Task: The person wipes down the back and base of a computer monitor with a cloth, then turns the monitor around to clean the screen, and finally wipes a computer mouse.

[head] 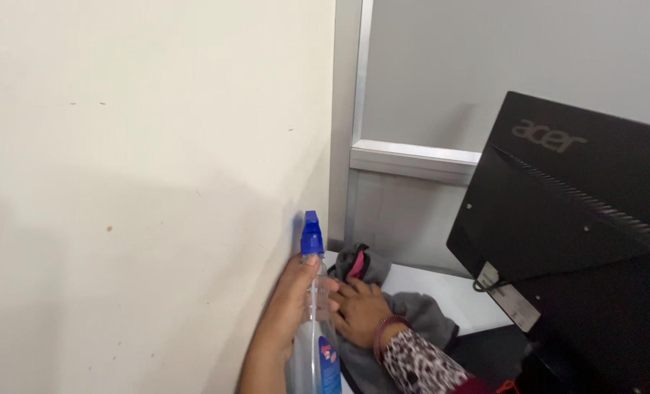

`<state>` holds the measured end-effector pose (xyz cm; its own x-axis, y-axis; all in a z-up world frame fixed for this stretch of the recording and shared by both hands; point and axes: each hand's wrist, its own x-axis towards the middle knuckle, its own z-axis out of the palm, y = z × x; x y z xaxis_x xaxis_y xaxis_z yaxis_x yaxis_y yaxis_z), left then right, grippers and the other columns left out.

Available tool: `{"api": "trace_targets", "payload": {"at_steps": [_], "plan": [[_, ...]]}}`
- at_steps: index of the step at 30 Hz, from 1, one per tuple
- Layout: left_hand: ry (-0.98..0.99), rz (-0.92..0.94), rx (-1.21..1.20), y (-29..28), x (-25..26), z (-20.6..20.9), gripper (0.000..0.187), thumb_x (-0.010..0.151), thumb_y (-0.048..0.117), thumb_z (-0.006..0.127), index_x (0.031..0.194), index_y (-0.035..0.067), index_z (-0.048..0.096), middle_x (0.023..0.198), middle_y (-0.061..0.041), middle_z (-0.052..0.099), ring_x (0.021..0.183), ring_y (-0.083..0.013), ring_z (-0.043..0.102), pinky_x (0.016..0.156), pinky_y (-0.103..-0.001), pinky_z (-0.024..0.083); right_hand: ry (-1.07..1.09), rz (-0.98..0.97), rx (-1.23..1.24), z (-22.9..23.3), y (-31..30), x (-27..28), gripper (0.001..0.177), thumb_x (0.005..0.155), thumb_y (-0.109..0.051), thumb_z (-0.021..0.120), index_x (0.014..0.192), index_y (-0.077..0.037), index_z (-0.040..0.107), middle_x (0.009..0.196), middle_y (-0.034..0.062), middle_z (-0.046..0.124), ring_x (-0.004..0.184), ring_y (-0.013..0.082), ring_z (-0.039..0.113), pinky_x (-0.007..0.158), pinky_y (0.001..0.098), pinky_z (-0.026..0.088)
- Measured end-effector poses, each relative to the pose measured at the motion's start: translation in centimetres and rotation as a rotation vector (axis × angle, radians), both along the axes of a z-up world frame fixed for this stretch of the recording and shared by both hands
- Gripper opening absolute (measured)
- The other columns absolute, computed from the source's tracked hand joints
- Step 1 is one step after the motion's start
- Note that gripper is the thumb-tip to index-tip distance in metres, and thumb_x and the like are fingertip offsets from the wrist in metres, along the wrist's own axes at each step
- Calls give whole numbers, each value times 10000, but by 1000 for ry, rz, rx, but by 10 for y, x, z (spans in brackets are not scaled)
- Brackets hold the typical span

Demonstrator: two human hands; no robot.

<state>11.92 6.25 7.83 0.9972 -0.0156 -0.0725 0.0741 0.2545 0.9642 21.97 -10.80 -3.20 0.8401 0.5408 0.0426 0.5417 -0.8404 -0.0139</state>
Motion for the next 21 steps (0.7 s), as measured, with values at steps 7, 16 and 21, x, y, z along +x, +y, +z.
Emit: {"api": "trace_targets", "payload": {"at_steps": [7,16,21], "plan": [[23,7,62,-2,-5,9,675,851,603,520,1337,135,549,935,-108,703,732,-214,699,688,-365,570,104,-547,-43,12,-71,15,789,973,-632,421,1580,-138,316,1636,60,345,1499,285,329,1148,578,346],[50,25,77,-3,-5,15,667,867,627,546,1352,169,533,902,-105,703,721,-212,702,679,-362,565,88,-783,-37,13,-45,53,713,1016,-580,318,1595,-165,308,1688,34,256,1540,297,238,1145,671,267],[16,0,26,-2,-2,6,576,879,554,540,1280,143,579,869,-84,702,693,-191,693,634,-334,550,77,-443,42,11,25,68,577,993,-443,384,1537,-250,365,1635,29,291,1504,347,215,1100,707,232]]}}
